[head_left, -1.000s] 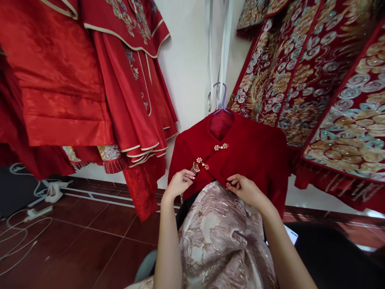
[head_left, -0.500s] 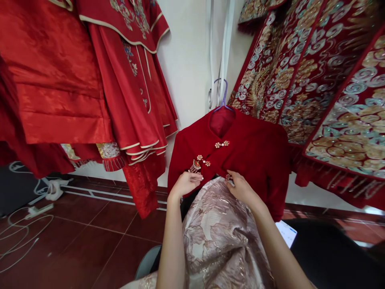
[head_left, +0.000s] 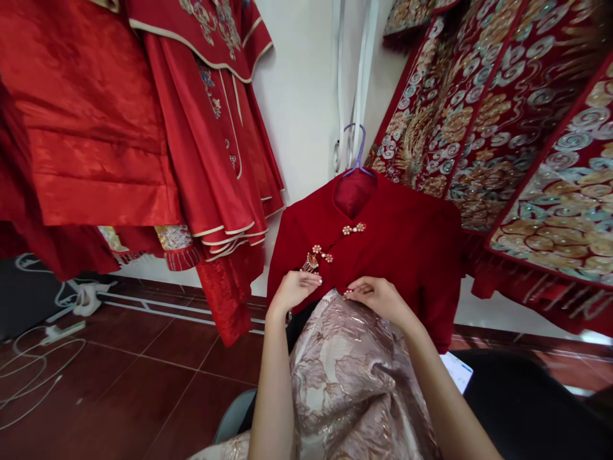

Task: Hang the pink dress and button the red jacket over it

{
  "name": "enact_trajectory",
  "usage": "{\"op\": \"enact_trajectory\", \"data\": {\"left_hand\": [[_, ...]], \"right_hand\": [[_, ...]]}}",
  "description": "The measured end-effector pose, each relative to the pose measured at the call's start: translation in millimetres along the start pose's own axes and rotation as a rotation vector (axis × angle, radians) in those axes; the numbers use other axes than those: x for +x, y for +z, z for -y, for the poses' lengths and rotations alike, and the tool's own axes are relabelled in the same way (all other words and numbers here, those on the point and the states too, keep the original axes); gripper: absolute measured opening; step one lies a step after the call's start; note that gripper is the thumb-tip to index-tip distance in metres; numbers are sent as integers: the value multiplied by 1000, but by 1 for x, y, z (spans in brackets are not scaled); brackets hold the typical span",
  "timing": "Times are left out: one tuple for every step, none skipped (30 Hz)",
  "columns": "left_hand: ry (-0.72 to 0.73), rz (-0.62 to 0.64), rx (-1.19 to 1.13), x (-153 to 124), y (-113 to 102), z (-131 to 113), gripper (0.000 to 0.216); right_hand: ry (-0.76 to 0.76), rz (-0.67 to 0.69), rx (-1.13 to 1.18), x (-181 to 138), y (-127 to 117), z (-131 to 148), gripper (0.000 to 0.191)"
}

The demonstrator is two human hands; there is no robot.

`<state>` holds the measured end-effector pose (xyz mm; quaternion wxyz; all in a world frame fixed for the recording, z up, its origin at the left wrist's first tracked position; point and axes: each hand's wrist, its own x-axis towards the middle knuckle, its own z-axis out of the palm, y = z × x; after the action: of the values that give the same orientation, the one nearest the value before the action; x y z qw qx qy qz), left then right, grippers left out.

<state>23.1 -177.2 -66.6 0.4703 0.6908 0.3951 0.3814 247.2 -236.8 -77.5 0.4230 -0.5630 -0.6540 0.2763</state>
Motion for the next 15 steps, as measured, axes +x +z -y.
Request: {"op": "enact_trajectory", "data": {"left_hand": [[-7, -8, 0, 1, 0, 0, 22], [-13, -22, 3, 1, 1, 0, 23], [-19, -45, 9, 2, 1, 1, 25], [-23, -72, 15, 2, 1, 2, 26], [-26, -95, 18, 3, 1, 2, 26], [-29, -113, 15, 3, 1, 3, 25], [-31, -124, 8, 3, 1, 3, 23], [-32, -126, -1, 2, 1, 3, 21], [-28, -119, -12, 2, 1, 3, 20], [-23, -108, -24, 1, 1, 2, 19], [-14, -100, -34, 1, 1, 2, 18], [-5, -91, -41, 0, 1, 2, 18], [3, -84, -45, 0, 1, 2, 18], [9, -82, -44, 0, 2, 2, 17], [9, -82, -36, 1, 2, 2, 18]], "right_hand": [[-23, 13, 56, 0, 9, 5, 20], [-48, 10, 100, 0, 20, 10, 21], [-68, -11, 137, 1, 31, 15, 22], [-88, -64, 161, 1, 43, 18, 22], [-102, -138, 174, 2, 54, 21, 23], [-111, -215, 181, 3, 64, 22, 23], [-119, -285, 181, 3, 72, 21, 23], [-125, -337, 180, 3, 78, 21, 23], [-132, -374, 180, 3, 82, 19, 24], [-141, -402, 179, 3, 83, 18, 24], [-150, -427, 179, 3, 84, 17, 25], [-156, -456, 178, 3, 83, 16, 26], [-160, -486, 176, 2, 82, 15, 27], [-162, -509, 173, 3, 81, 14, 27], [-166, -513, 171, 3, 80, 14, 27]]}}
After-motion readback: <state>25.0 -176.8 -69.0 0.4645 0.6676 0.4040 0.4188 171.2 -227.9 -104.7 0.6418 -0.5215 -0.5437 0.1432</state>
